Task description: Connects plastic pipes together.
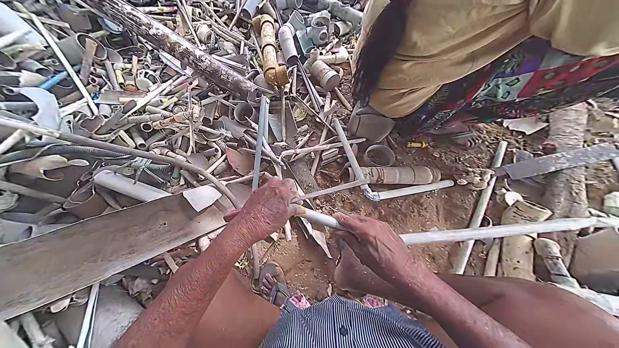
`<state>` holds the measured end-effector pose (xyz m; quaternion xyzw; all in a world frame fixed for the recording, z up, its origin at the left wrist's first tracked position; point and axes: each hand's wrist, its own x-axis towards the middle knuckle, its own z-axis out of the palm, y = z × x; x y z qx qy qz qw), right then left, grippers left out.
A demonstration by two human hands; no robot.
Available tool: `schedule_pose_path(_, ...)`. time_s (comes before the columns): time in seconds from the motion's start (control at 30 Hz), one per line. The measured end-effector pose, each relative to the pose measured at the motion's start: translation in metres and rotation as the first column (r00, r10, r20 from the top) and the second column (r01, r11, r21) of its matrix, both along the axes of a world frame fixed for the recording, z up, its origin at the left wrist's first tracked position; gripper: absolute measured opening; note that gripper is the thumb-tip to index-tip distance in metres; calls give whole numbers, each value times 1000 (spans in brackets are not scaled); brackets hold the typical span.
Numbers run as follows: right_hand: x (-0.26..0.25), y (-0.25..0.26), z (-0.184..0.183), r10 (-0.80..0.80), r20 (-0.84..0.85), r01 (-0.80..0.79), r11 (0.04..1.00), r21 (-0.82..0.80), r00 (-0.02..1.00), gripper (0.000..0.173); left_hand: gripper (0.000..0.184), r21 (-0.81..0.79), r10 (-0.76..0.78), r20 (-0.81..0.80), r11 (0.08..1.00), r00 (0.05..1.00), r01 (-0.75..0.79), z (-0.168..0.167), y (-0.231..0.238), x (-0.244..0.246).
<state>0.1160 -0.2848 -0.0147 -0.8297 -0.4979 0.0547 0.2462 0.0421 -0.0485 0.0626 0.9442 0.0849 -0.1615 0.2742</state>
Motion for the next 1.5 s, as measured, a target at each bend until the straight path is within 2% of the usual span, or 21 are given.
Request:
schedule_pose_path(0.03, 0, 0, 1, 2, 2, -2, 1000, -6, 1000, 29, 26, -15, -13, 27, 1000, 1000, 13, -2, -1, 0)
schedule_pose_path(0.17, -1, -2, 1, 16, -16, -16, 999, -30, 1000, 28, 22, -6, -84, 305, 996, 949, 90, -24, 0, -7)
schedule_pose_path(0.23, -3, -1, 2, 20, -33, -22, 998, -55, 999, 27, 24, -4, -70, 363, 997, 929, 77, -32, 1, -9)
schedule_pose_path(0.27, -4, -1, 2, 24, -18, -25, 998, -56, 1000, 26, 26, -2, -61, 326, 998, 943, 65, -31, 1, -9)
schedule_pose_path(0.33, -7, 0, -1, 36, 49, -34, 999, -39, 998, 25, 32, -12, -33, 148, 999, 988, 35, -22, 0, -6)
schedule_pose_path(0.43, -9, -1, -2, 47, 140, -46, 999, -9, 989, 25, 33, -109, 13, -112, 994, 994, -25, -13, 6, 4)
schedule_pose_path(0.57, -10, -2, -7, 48, 261, -68, 995, 66, 964, 25, 24, -318, 52, -224, 940, 973, -123, -18, 20, 9)
schedule_pose_path(0.63, -11, -4, -9, 38, 311, -82, 988, 131, 950, 26, 21, -458, 153, -285, 845, 946, -275, -23, 23, 6)
schedule_pose_path(0.7, -10, -5, -7, 26, 335, -91, 979, 180, 942, 26, 19, -590, 235, -336, 702, 912, -398, -32, 27, 0)
schedule_pose_path(0.83, -5, -4, -11, -29, 361, -54, 975, 218, 932, 25, 18, -685, 356, -441, 459, 824, -565, -57, 22, -9)
schedule_pose_path(0.97, 1, -1, -16, -155, 297, 97, 975, 200, 942, 30, 6, -664, 561, -564, 128, 606, -736, -72, -6, -12)
schedule_pose_path(1.03, 6, -1, -17, -208, 227, 182, 975, 128, 952, 33, 8, -662, 635, -595, -40, 493, -748, -77, -23, -10)
schedule_pose_path(1.1, 10, -2, -15, -247, 174, 239, 969, 68, 953, 39, 9, -701, 694, -576, -148, 432, -697, -79, -40, -10)
schedule_pose_path(1.17, 12, -1, -13, -264, 135, 261, 964, 44, 955, 42, 10, -752, 760, -514, -177, 397, -635, -79, -56, -12)
schedule_pose_path(1.23, 13, -1, -14, -267, 116, 263, 964, 43, 957, 39, 16, -815, 819, -421, -153, 390, -559, -78, -71, -15)
schedule_pose_path(1.37, 18, -3, -14, -270, 143, 260, 961, 90, 952, 32, 20, -917, 850, -113, 110, 515, -384, -78, -85, -23)
schedule_pose_path(1.4, 18, -3, -15, -269, 163, 255, 962, 101, 949, 31, 22, -921, 834, -118, 110, 539, -373, -78, -85, -25)
schedule_pose_path(1.43, 18, -4, -14, -266, 175, 250, 962, 106, 948, 32, 25, -921, 821, -164, 71, 547, -383, -79, -82, -27)
schedule_pose_path(1.5, 17, -4, -10, -264, 176, 247, 963, 110, 948, 32, 27, -885, 820, -294, -40, 491, -463, -87, -72, -26)
